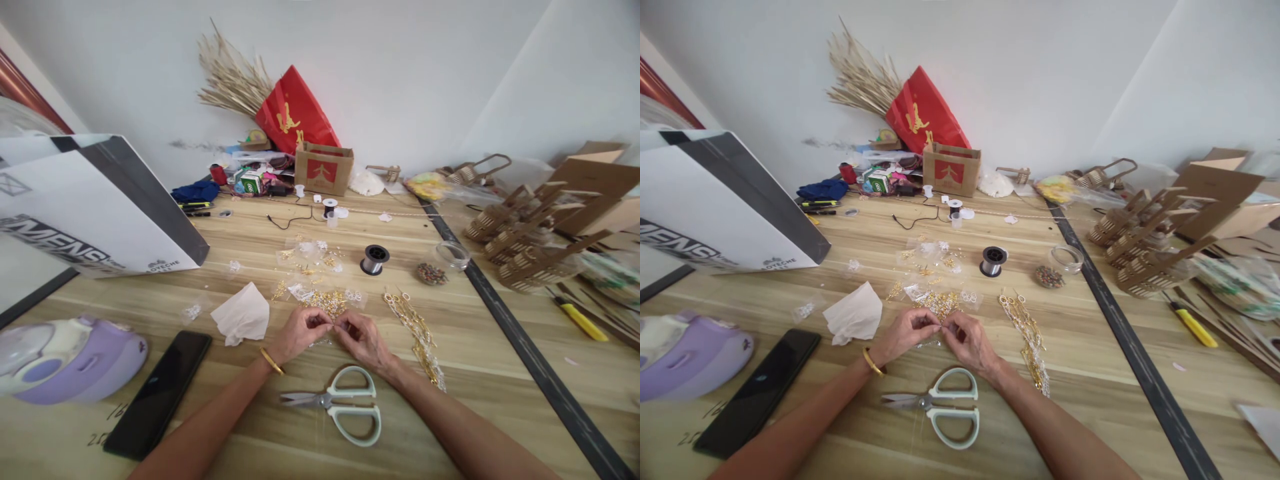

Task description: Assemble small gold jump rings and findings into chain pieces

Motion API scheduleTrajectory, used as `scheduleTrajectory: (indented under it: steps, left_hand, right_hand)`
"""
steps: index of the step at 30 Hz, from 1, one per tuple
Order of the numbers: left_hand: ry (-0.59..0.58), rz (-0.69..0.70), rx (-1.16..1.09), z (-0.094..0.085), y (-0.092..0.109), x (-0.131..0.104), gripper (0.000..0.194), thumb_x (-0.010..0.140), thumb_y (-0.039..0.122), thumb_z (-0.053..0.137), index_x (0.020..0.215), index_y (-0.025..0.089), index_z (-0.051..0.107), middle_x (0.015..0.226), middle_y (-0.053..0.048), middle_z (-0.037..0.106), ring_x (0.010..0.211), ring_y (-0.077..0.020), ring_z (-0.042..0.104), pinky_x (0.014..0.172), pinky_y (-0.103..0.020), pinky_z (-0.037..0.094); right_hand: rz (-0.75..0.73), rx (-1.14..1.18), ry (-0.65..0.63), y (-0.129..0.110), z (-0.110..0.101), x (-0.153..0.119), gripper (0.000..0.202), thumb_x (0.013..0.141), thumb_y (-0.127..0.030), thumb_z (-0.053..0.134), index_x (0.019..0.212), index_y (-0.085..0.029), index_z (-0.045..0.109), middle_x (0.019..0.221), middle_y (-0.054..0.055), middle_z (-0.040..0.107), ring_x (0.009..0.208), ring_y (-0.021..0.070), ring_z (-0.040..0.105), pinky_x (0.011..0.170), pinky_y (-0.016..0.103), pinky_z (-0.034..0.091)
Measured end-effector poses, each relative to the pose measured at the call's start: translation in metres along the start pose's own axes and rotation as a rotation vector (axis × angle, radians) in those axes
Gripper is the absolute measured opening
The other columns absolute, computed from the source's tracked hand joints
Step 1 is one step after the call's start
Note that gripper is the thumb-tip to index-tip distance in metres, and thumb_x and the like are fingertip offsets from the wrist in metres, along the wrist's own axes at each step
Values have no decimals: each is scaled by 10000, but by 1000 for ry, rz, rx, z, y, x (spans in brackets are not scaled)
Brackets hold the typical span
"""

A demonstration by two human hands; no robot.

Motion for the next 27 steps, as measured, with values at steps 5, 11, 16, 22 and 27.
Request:
scheduleTrajectory:
  steps: [5,11,16,22,27]
  left_hand:
    - [4,8,45,-1,-1,0,132,748,235,613,754,112,660,657,-20,623,601,-109,515,552,-202,403]
    - [17,37,77,-2,2,0,131,755,239,606,760,125,671,698,-28,658,635,-123,551,586,-215,435]
    - [2,31,50,0,-2,0,114,746,213,614,782,123,674,734,-40,676,671,-134,587,625,-224,463]
    - [19,37,69,0,-4,0,108,735,201,624,798,131,677,745,-41,677,681,-140,596,637,-233,475]
    - [31,93,147,-2,8,-2,135,770,251,599,777,141,678,734,-35,670,693,-144,583,646,-232,458]
  right_hand:
    - [-2,-4,3,1,0,0,178,856,-301,528,763,-161,589,604,-3,550,508,97,463,448,204,343]
    - [6,-12,8,2,0,0,159,852,-291,525,769,-167,582,605,-6,550,508,100,468,457,206,352]
    - [13,-4,9,2,0,0,150,848,-280,529,766,-164,577,600,-9,542,500,97,465,447,201,341]
    - [13,-10,9,2,-1,0,159,852,-288,523,761,-166,572,608,-6,547,508,98,467,445,202,346]
    - [-8,-12,17,2,0,1,163,852,-291,524,754,-168,567,597,-9,538,509,98,463,450,204,347]
Point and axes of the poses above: each hand's wrist, its own x-axis towards the middle knuckle, its own z-axis out of the palm, y = z × x, the point moved 4 cm from there along x, towards the middle knuckle
